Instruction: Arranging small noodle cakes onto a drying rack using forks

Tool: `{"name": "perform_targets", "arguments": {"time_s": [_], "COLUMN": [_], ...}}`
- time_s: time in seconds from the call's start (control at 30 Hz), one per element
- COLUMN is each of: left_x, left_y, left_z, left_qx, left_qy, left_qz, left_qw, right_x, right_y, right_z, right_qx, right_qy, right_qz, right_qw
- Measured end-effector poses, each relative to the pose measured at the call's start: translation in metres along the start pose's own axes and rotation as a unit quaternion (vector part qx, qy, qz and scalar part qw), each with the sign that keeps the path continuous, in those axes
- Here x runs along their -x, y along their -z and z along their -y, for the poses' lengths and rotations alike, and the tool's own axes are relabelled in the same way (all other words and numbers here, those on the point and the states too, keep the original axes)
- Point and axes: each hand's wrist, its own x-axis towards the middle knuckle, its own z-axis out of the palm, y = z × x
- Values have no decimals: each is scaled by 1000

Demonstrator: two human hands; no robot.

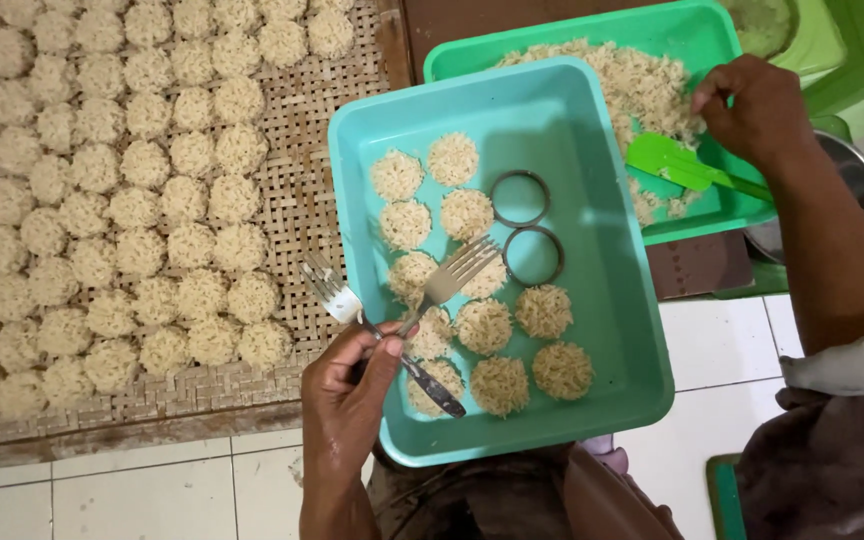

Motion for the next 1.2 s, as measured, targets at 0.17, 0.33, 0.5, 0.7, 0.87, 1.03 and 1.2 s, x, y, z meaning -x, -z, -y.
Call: {"name": "perform_targets", "arguments": {"time_s": [0.17,0.33,0.5,0.7,0.87,1.03,1.2], "left_x": [1,2,6,4,3,3,5], "left_y": [0,0,3,4,2,3,6], "left_z": [-2,1,7,-1,1,10,11], "left_qx": [-9,-7,19,12,4,-4,1], "left_qy": [2,4,37,21,14,-39,-25], "left_qz": [-4,-5,-21,-14,-12,10,1], "left_qw": [1000,1000,999,1000,1000,999,1000], "right_x": [-1,-2,-7,6,13,-3,-4], "right_y": [-3,5,-1,11,43,66,40], "right_z": [2,24,24,-6,33,100,64], "right_qx": [17,50,166,176,148,119,143], "right_qy": [1,-16,-14,15,-47,-124,-48], "right_qz": [-30,-13,67,111,175,270,244], "right_qw": [999,999,984,978,972,947,958]}}
